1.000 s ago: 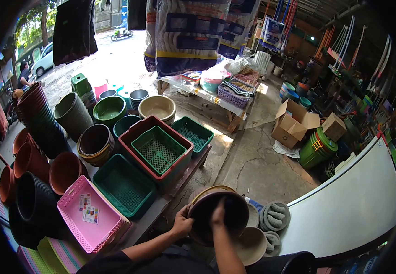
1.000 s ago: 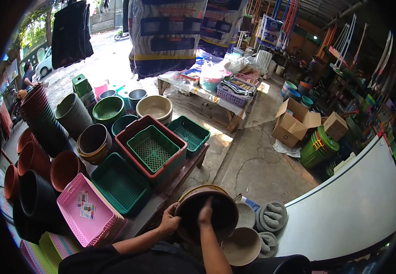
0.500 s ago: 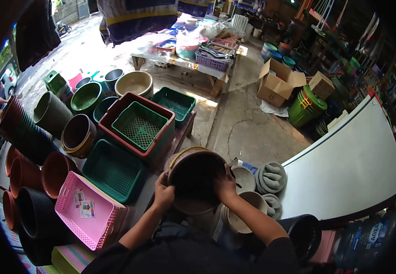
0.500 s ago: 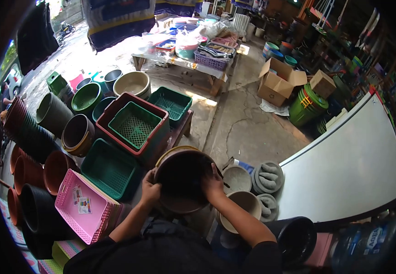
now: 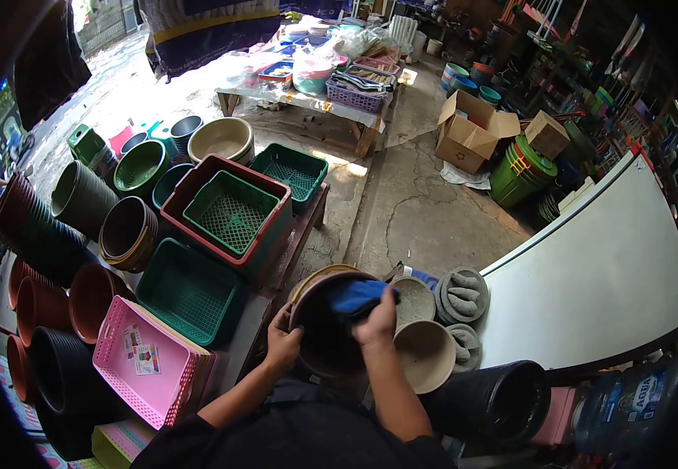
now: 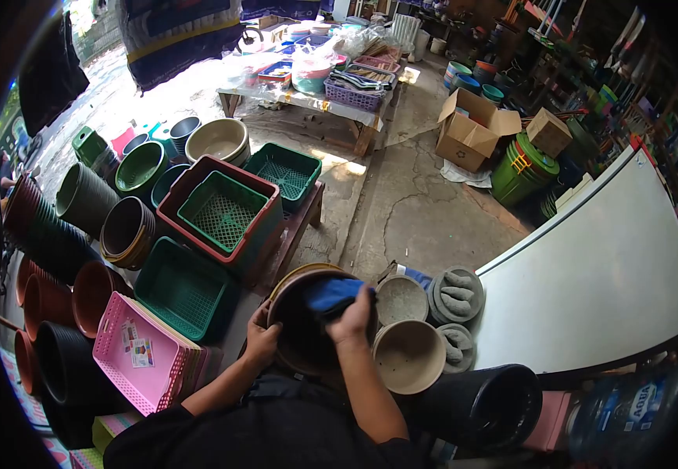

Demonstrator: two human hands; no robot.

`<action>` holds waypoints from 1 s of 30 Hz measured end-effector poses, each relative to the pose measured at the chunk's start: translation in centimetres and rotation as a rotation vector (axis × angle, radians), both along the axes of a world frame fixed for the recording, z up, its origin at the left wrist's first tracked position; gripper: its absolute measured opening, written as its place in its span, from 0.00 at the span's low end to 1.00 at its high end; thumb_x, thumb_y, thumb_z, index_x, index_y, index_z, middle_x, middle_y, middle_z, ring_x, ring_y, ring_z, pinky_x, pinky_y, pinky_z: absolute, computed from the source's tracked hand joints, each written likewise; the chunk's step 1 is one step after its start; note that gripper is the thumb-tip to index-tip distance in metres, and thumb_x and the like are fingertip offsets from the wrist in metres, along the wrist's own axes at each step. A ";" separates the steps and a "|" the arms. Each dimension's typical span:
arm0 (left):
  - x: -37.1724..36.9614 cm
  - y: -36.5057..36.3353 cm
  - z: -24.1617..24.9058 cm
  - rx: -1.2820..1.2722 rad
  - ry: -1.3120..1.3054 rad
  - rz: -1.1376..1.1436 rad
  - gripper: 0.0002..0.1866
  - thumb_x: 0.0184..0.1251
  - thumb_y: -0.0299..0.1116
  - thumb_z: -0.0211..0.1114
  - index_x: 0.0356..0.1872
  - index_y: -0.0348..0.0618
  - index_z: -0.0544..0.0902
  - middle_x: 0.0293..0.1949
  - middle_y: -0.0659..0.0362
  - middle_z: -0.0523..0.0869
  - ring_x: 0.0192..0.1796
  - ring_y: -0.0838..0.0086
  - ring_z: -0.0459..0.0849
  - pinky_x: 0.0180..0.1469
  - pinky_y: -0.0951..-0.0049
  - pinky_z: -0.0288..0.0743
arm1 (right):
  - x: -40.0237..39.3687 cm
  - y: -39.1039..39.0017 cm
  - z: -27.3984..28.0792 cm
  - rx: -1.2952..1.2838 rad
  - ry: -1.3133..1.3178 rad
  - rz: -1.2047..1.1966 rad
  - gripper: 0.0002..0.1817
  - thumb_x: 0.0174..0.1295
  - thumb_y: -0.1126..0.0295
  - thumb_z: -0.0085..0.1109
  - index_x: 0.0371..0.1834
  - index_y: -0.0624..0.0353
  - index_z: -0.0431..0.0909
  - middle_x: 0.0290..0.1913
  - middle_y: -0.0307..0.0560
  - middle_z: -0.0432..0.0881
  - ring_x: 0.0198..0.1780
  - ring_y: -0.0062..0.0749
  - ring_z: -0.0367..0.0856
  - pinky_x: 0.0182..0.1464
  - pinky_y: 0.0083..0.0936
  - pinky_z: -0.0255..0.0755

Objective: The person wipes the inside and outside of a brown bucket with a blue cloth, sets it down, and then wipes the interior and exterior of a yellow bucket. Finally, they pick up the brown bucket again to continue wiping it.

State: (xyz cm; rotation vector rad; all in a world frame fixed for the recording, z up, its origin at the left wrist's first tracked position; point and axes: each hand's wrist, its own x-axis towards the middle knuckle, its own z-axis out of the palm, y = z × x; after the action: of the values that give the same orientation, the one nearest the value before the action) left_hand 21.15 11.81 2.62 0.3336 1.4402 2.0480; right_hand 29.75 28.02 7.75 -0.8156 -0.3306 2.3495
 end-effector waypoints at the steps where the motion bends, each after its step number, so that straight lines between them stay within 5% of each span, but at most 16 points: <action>1: 0.0 0.1 -0.3 -0.001 0.002 -0.007 0.23 0.54 0.12 0.54 0.55 0.32 0.74 0.47 0.61 0.80 0.51 0.79 0.77 0.58 0.78 0.67 | 1.0 0.9 0.5 -0.033 -0.031 -0.118 0.31 0.72 0.44 0.39 0.58 0.63 0.71 0.55 0.54 0.79 0.55 0.45 0.79 0.63 0.43 0.70; 5: 0.6 1.0 -0.4 -0.006 -0.037 0.070 0.27 0.48 0.11 0.51 0.54 0.32 0.73 0.48 0.59 0.80 0.52 0.76 0.78 0.59 0.76 0.67 | 3.8 -1.7 -0.1 0.237 -0.333 -0.516 0.31 0.73 0.48 0.43 0.62 0.69 0.68 0.61 0.54 0.74 0.60 0.40 0.76 0.64 0.35 0.68; 7: 0.4 1.6 -0.3 -0.015 -0.047 0.076 0.26 0.47 0.11 0.50 0.53 0.33 0.73 0.49 0.58 0.79 0.52 0.74 0.78 0.59 0.75 0.68 | 5.4 -3.5 -1.6 0.657 -0.495 -0.669 0.33 0.73 0.50 0.43 0.66 0.71 0.63 0.64 0.54 0.72 0.64 0.40 0.73 0.65 0.35 0.66; 11: -0.8 1.9 0.5 0.074 -0.156 0.087 0.26 0.46 0.10 0.48 0.51 0.37 0.67 0.50 0.53 0.76 0.53 0.68 0.78 0.60 0.69 0.72 | 9.0 -5.3 -0.4 1.148 -0.497 -0.604 0.31 0.73 0.55 0.43 0.68 0.72 0.61 0.66 0.58 0.69 0.66 0.42 0.70 0.69 0.39 0.60; 13: -0.9 2.3 2.1 0.008 -0.212 0.107 0.26 0.46 0.10 0.48 0.52 0.39 0.66 0.47 0.53 0.76 0.46 0.69 0.79 0.54 0.69 0.77 | 10.8 -6.6 1.9 1.883 -0.998 0.063 0.34 0.63 0.65 0.51 0.72 0.68 0.57 0.72 0.61 0.61 0.75 0.47 0.56 0.74 0.44 0.50; 14: -0.8 2.6 3.2 -0.022 -0.222 0.105 0.28 0.47 0.10 0.49 0.54 0.39 0.65 0.48 0.52 0.75 0.46 0.68 0.79 0.52 0.70 0.77 | 10.2 -7.4 2.9 1.954 -0.998 0.310 0.34 0.61 0.66 0.51 0.71 0.63 0.59 0.70 0.58 0.65 0.73 0.45 0.60 0.73 0.44 0.50; 15: -0.8 2.8 2.7 -0.023 -0.217 0.092 0.28 0.47 0.10 0.49 0.54 0.39 0.65 0.48 0.52 0.75 0.46 0.68 0.79 0.52 0.70 0.77 | 9.1 -8.4 3.3 2.007 -0.987 0.562 0.34 0.58 0.66 0.52 0.71 0.59 0.61 0.68 0.55 0.68 0.71 0.44 0.64 0.72 0.44 0.51; 21: -1.7 1.7 3.8 -0.110 -0.198 -0.003 0.28 0.51 0.14 0.55 0.56 0.39 0.62 0.47 0.52 0.74 0.46 0.71 0.76 0.48 0.71 0.75 | 7.6 -9.1 2.2 2.181 -1.071 0.297 0.21 0.61 0.69 0.47 0.58 0.53 0.76 0.46 0.39 0.81 0.52 0.31 0.78 0.62 0.40 0.61; 25: -3.4 -0.4 5.5 -0.329 -0.211 -0.209 0.33 0.56 0.22 0.64 0.61 0.43 0.57 0.54 0.50 0.70 0.56 0.64 0.75 0.57 0.65 0.74 | 7.8 -5.5 4.5 2.151 -0.914 0.405 0.19 0.60 0.70 0.47 0.54 0.52 0.78 0.44 0.38 0.83 0.50 0.33 0.79 0.60 0.38 0.63; 27: -4.8 -1.2 5.3 -0.241 0.518 -0.118 0.41 0.56 0.36 0.74 0.64 0.44 0.54 0.58 0.49 0.67 0.65 0.62 0.69 0.64 0.60 0.69 | 8.1 -3.1 4.3 2.086 -0.712 0.421 0.19 0.58 0.71 0.48 0.53 0.51 0.79 0.45 0.38 0.84 0.51 0.33 0.79 0.60 0.37 0.61; 29: -6.8 -2.1 7.4 -0.304 0.692 -0.156 0.45 0.49 0.45 0.78 0.64 0.44 0.59 0.64 0.49 0.64 0.70 0.56 0.64 0.70 0.52 0.60 | 8.3 -1.5 4.6 2.018 -0.624 0.440 0.18 0.57 0.72 0.51 0.50 0.51 0.81 0.46 0.39 0.84 0.51 0.35 0.79 0.61 0.36 0.60; 30: -7.6 -2.2 8.7 -0.316 1.009 -0.350 0.44 0.45 0.47 0.80 0.62 0.45 0.64 0.63 0.49 0.68 0.70 0.55 0.64 0.71 0.51 0.57 | 8.2 -0.9 5.0 1.986 -0.553 0.480 0.16 0.55 0.70 0.54 0.47 0.52 0.82 0.46 0.39 0.85 0.50 0.35 0.80 0.61 0.35 0.60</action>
State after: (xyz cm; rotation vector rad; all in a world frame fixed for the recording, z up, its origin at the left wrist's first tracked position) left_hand 13.56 9.56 11.33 1.5033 2.0215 1.3370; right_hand 37.95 27.14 12.73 -0.2098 -2.5733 0.9084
